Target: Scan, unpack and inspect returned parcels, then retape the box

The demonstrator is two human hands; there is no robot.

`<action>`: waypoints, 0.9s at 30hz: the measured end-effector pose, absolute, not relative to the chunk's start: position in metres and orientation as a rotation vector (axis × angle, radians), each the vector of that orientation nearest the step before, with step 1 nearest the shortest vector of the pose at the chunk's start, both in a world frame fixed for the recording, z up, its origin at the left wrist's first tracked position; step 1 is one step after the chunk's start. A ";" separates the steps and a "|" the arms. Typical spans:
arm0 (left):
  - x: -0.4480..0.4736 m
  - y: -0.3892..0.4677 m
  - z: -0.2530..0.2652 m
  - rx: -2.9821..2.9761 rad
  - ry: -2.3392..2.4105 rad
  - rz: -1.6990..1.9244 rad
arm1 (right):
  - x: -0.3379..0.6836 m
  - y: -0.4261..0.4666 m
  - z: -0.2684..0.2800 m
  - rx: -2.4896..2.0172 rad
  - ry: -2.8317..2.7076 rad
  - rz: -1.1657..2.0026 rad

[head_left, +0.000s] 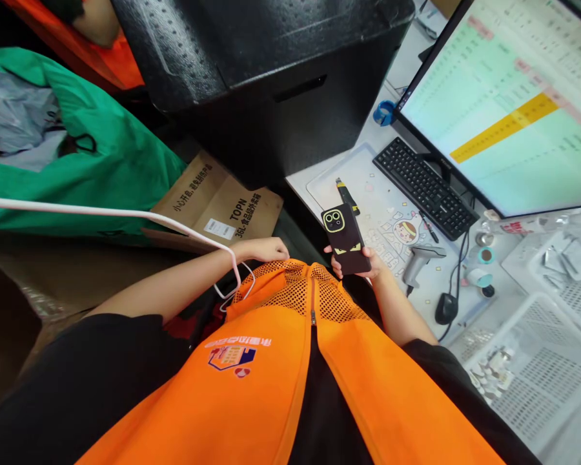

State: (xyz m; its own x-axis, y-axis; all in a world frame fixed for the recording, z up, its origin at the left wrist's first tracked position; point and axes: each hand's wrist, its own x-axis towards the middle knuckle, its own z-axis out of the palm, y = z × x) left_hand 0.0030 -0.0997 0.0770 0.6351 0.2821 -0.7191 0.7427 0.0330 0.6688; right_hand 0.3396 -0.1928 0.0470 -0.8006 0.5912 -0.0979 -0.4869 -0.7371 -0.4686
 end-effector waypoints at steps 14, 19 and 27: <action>0.008 -0.130 0.060 2.190 1.173 -0.325 | 0.322 -0.175 -0.032 -0.634 -0.453 2.619; 0.001 -0.124 0.051 2.285 1.040 -0.006 | 0.310 -0.180 -0.043 -0.710 -0.411 2.694; 0.008 -0.126 0.033 1.639 1.268 0.430 | 0.289 -0.202 -0.029 -0.848 -0.335 2.704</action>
State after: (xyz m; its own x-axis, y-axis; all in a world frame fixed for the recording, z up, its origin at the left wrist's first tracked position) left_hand 0.0078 -0.1263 0.0330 0.3922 0.8784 -0.2731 0.5310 0.0263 0.8470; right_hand 0.2891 -0.2023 -0.0290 -0.7857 0.3374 -0.5185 -0.2008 -0.9319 -0.3022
